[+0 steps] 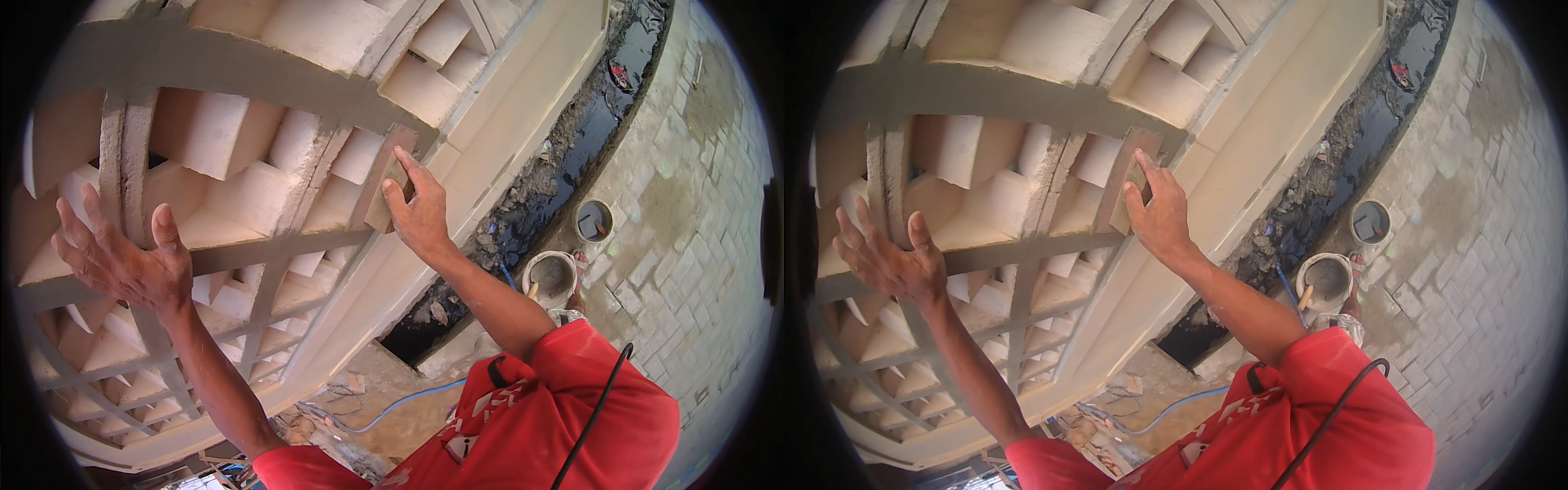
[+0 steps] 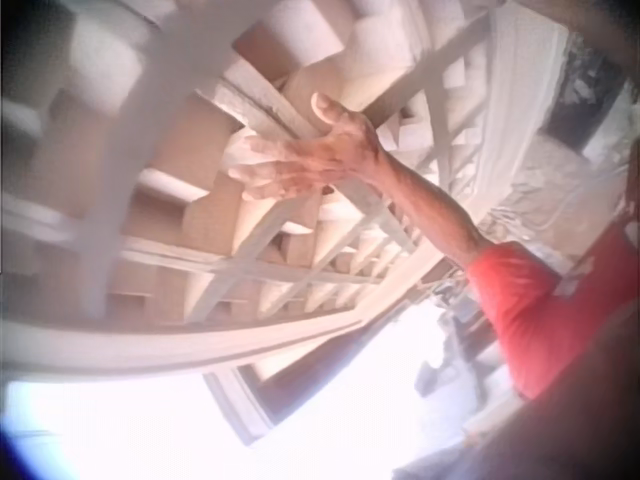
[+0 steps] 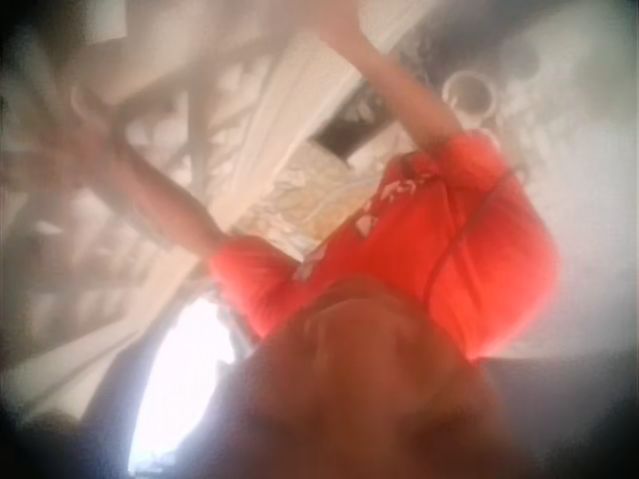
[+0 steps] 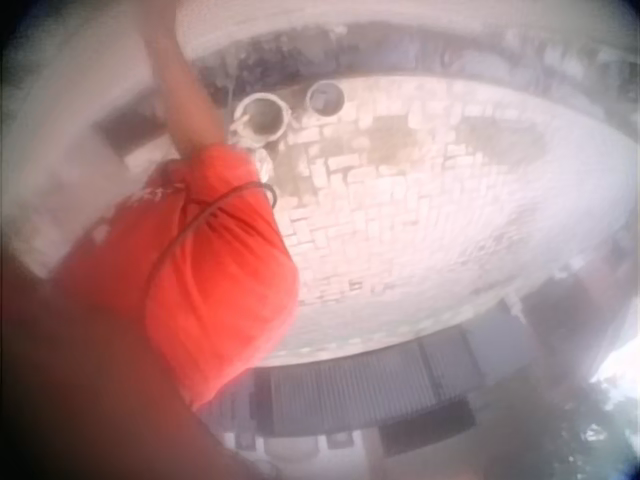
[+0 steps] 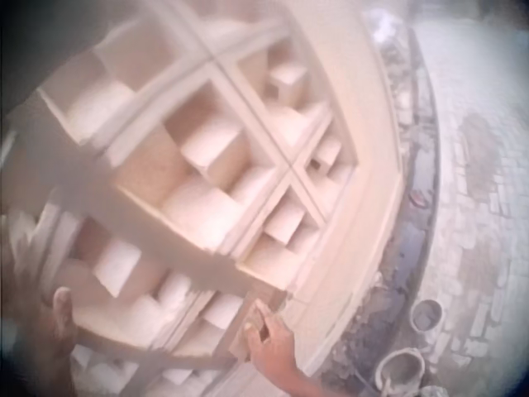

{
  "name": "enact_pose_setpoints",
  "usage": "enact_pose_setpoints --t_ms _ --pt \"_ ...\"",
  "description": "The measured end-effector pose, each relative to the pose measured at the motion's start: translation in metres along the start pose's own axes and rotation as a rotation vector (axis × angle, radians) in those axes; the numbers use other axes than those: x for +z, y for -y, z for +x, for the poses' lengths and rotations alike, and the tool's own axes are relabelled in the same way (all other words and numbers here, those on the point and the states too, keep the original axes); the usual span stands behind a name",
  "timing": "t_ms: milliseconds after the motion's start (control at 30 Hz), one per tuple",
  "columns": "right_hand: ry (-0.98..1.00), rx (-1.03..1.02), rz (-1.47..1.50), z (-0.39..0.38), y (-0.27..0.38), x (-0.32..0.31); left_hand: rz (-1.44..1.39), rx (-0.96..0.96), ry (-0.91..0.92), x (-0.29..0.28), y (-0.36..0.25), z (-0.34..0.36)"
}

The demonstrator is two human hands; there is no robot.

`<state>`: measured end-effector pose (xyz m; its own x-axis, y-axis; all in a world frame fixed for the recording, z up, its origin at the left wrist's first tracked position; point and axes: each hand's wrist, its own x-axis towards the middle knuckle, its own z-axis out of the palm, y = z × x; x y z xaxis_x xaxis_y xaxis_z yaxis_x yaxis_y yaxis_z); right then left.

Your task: The person scoops plaster from a bucket using a trowel and applies it to the recessed grid of a decorative wall panel. They smooth the plaster into the crevices and along the edges of the panel's geometric pattern.

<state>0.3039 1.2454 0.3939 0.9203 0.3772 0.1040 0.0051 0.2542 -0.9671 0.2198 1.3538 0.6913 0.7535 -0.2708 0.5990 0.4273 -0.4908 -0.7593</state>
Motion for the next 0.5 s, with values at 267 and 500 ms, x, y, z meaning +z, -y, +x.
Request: enact_pose_setpoints --t_ms 267,500 --pt "-0.071 0.1 0.169 0.016 0.015 -0.021 0.021 -0.042 0.06 -0.001 0.004 -0.007" --pt "0.182 0.058 -0.047 -0.015 0.011 -0.012 0.003 -0.056 0.047 0.001 0.002 -0.003"
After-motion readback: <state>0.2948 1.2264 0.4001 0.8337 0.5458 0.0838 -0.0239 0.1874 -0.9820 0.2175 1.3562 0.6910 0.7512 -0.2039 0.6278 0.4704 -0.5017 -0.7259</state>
